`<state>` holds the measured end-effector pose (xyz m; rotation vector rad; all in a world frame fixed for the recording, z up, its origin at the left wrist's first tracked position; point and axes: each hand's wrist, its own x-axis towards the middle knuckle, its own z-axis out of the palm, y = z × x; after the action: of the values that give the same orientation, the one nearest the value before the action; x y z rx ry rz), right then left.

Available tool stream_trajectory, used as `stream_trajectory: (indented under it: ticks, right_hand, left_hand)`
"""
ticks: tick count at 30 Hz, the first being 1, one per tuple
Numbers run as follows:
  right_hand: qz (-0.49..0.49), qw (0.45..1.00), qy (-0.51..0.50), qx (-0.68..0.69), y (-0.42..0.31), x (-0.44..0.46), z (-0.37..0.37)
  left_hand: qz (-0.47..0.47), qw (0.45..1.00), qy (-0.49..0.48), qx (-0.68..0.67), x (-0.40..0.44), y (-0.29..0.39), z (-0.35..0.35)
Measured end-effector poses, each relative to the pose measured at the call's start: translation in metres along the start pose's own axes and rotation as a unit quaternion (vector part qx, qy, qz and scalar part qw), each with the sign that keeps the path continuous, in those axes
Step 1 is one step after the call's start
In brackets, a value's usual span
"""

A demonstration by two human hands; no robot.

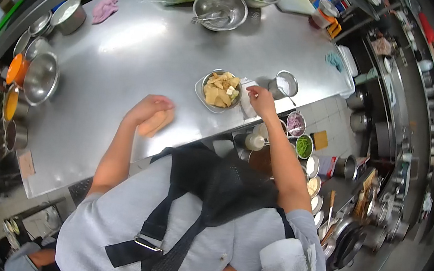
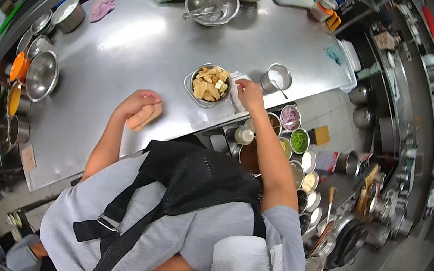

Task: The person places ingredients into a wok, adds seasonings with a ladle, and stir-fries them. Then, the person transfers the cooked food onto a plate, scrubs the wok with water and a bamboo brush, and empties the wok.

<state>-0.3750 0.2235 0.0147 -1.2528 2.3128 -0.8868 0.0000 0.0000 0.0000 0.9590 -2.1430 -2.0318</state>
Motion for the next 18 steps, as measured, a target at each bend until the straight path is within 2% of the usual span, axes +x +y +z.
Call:
stream_trajectory:
  ticks: [2, 3, 5, 9, 11, 13, 15, 17, 18]
  right_hand:
    - [-0.014, 0.992, -0.049, -0.112, 0.004, -0.028, 0.012]
    - [0.000, 0.992, -0.047, -0.120, 0.013, -0.033, 0.002]
    - [0.019, 0.999, -0.031, -0.033, -0.024, -0.059, 0.002]
    - [0.046, 0.998, -0.042, 0.006, -0.059, -0.104, -0.021]
    - [0.089, 0.995, -0.017, 0.045, -0.059, -0.135, -0.024]
    - [0.133, 0.987, 0.016, 0.087, -0.056, -0.166, -0.021]
    - [0.110, 0.967, 0.148, 0.176, -0.047, -0.195, -0.007]
    - [0.139, 0.946, 0.211, 0.200, -0.052, -0.219, -0.002]
    - [0.118, 0.932, 0.291, 0.180, -0.046, -0.230, 0.001]
  left_hand:
    - [-0.019, 0.999, -0.041, -0.013, 0.026, 0.014, 0.001]
    - [-0.018, 0.998, -0.057, -0.018, 0.063, 0.018, 0.016]
    - [-0.046, 0.997, -0.058, 0.006, 0.102, 0.028, 0.015]
    - [-0.058, 0.993, -0.101, 0.023, 0.157, 0.038, 0.025]
    - [-0.065, 0.981, -0.136, 0.126, 0.175, 0.043, 0.029]
    - [-0.060, 0.979, -0.151, 0.124, 0.182, 0.051, 0.029]
    - [-0.055, 0.976, -0.166, 0.132, 0.185, 0.057, 0.028]
    - [-0.066, 0.978, -0.141, 0.137, 0.187, 0.056, 0.033]
    - [-0.065, 0.973, -0.161, 0.153, 0.185, 0.058, 0.036]
